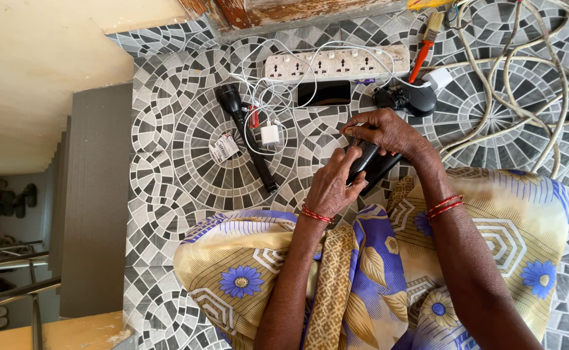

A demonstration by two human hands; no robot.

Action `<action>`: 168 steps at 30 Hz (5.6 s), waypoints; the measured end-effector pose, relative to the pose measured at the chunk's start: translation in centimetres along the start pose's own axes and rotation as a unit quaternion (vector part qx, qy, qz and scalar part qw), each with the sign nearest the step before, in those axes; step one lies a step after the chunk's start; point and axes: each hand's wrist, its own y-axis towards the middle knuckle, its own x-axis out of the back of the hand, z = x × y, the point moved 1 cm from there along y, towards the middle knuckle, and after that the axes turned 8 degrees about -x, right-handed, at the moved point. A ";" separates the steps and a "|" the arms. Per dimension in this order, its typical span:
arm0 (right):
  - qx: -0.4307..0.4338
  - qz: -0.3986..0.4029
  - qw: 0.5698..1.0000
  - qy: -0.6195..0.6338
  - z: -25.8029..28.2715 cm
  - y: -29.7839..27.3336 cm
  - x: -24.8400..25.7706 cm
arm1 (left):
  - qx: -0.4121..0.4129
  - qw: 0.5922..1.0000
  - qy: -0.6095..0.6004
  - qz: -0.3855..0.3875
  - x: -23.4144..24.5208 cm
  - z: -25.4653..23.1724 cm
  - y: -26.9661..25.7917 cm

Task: The person sits on the floor and replaces batteries in two handheld electronic devices. They open the battery compartments, remove old batteries, insert new ones, and close the compartments.

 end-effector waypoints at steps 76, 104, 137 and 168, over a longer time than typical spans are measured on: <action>0.110 -0.100 0.940 0.306 -1.6 -1.9 -4.6 | 0.075 0.977 -0.115 -0.162 -1.0 -5.5 0.6; 0.140 0.050 0.938 0.314 -5.2 -3.5 -1.2 | 0.043 0.995 -0.013 -0.088 2.3 -3.0 -0.4; 0.103 -0.286 0.945 0.120 -0.4 -6.3 -14.4 | 0.213 0.673 -0.592 -0.390 2.7 5.4 2.3; 0.235 -0.290 0.890 -0.263 -11.5 6.1 -19.1 | 0.230 0.727 -0.625 -0.165 4.6 2.6 1.5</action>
